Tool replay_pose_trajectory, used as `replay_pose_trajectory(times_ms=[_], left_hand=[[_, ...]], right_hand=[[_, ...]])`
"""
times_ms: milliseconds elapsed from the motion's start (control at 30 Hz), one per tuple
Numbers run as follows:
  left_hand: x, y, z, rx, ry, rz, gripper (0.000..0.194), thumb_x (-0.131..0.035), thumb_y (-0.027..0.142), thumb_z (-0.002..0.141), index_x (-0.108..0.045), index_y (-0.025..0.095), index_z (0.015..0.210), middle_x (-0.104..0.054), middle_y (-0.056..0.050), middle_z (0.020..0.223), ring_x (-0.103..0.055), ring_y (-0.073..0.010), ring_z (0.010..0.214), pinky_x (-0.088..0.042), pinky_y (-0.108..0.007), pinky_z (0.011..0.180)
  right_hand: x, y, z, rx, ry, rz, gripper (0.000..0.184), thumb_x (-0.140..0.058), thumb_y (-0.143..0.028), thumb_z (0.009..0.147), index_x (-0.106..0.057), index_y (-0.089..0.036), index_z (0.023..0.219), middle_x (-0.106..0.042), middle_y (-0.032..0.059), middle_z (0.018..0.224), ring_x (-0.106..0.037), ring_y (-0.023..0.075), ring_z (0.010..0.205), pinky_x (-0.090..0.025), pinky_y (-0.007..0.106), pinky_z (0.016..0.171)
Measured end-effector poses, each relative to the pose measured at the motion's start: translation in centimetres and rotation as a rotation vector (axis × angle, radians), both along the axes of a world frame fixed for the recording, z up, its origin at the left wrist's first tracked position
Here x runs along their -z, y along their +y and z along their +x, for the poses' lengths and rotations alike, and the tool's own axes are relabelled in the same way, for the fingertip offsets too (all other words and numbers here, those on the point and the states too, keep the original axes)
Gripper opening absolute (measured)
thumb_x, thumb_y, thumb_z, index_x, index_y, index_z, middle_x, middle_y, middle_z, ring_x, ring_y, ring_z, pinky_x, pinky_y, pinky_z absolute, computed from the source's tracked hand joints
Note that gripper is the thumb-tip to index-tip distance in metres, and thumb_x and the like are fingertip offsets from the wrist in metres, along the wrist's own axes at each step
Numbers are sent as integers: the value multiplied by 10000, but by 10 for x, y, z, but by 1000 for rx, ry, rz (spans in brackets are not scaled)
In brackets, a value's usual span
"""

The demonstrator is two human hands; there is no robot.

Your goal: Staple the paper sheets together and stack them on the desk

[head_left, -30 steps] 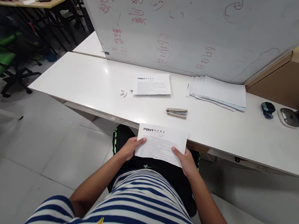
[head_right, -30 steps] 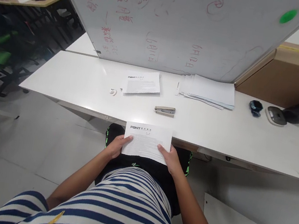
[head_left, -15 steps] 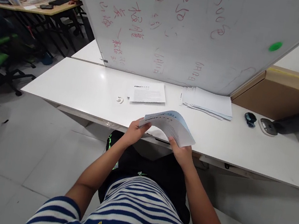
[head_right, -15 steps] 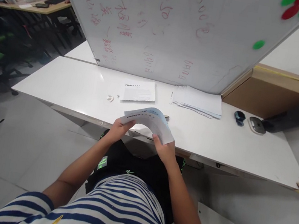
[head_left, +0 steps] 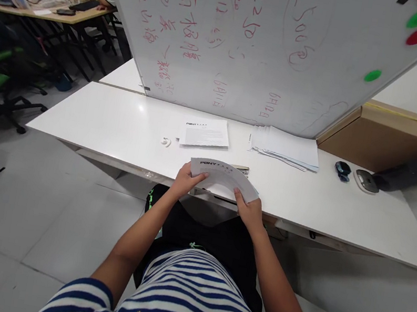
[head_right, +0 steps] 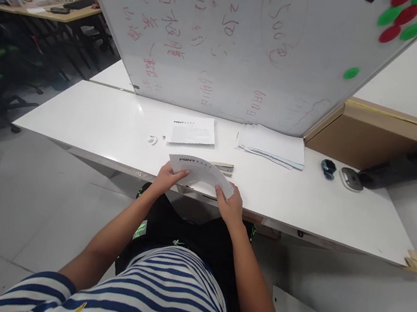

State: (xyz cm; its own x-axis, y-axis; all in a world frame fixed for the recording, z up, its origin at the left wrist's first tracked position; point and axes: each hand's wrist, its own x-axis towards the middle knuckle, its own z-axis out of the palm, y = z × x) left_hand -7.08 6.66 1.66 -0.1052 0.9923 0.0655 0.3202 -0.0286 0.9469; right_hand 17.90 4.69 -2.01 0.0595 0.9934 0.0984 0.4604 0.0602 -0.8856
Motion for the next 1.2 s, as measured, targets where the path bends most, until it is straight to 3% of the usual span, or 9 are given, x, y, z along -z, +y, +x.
replay_pose_trajectory(times_ms=[100,200,367,433,633,800,867,1000,1200], left_hand=[[-5,1,-5,51,160,102,353,-721,400,790,-711,237,1103,-546,-67,1396,-345,-323,1393,-331,-476,1133],[-7,2,-7,92,155,124,434,-739,399,778,-678,249,1180,-431,-50,1508,-200,-324,1462,-249,-482,1180],[-3,3,-11,214,-185,-92,531,-752,469,757,-672,158,1180,-650,-133,1259,-552,-347,1222,-449,-485,1014],[-1,4,-13,246,-266,-153,524,-772,474,734,-694,133,1124,-698,-135,1166,-620,-343,1122,-487,-476,959],[-2,8,-14,206,-358,-70,521,-754,446,763,-674,152,1186,-682,-114,1226,-596,-311,1183,-466,-442,1003],[-8,7,-14,287,-255,-148,490,-770,445,744,-703,140,1121,-704,-123,1176,-637,-320,1117,-503,-460,972],[-8,7,-14,303,-261,-139,580,-765,437,751,-643,163,1247,-660,-116,1269,-606,-315,1176,-496,-451,991],[-6,8,-12,283,-335,-110,862,-767,420,752,-372,221,1491,-626,-94,1326,-589,-284,1208,-467,-447,1028],[-5,6,-8,272,-214,-182,537,-733,489,764,-686,141,1170,-684,-125,1222,-611,-322,1171,-485,-457,1005]], right_hand=[[0,1,0,1,-7,8,500,-570,-576,858,-646,-209,1189,-674,106,1141,-620,302,1076,-496,441,919],[2,3,1,-15,-3,45,489,-568,-565,867,-649,-203,1187,-679,104,1132,-616,295,1088,-487,444,939],[4,4,3,-45,29,57,483,-578,-542,875,-644,-203,1212,-677,101,1166,-610,276,1105,-468,433,973],[2,3,4,-37,44,48,493,-591,-539,868,-642,-198,1220,-671,105,1181,-611,277,1103,-467,431,972],[-1,3,4,-65,42,44,461,-584,-546,867,-665,-201,1161,-688,102,1121,-625,285,1073,-478,431,944],[0,5,5,-61,56,0,497,-621,-537,845,-645,-194,1203,-680,110,1167,-624,284,1090,-486,433,949],[0,6,6,-64,66,-25,533,-641,-530,834,-624,-190,1244,-666,115,1208,-616,285,1114,-484,436,960],[1,8,6,-69,113,-39,563,-655,-533,821,-623,-172,1252,-657,128,1238,-604,293,1151,-478,443,982],[-7,5,3,-68,149,-70,572,-668,-548,800,-643,-165,1224,-665,130,1236,-604,300,1167,-465,456,1009]])
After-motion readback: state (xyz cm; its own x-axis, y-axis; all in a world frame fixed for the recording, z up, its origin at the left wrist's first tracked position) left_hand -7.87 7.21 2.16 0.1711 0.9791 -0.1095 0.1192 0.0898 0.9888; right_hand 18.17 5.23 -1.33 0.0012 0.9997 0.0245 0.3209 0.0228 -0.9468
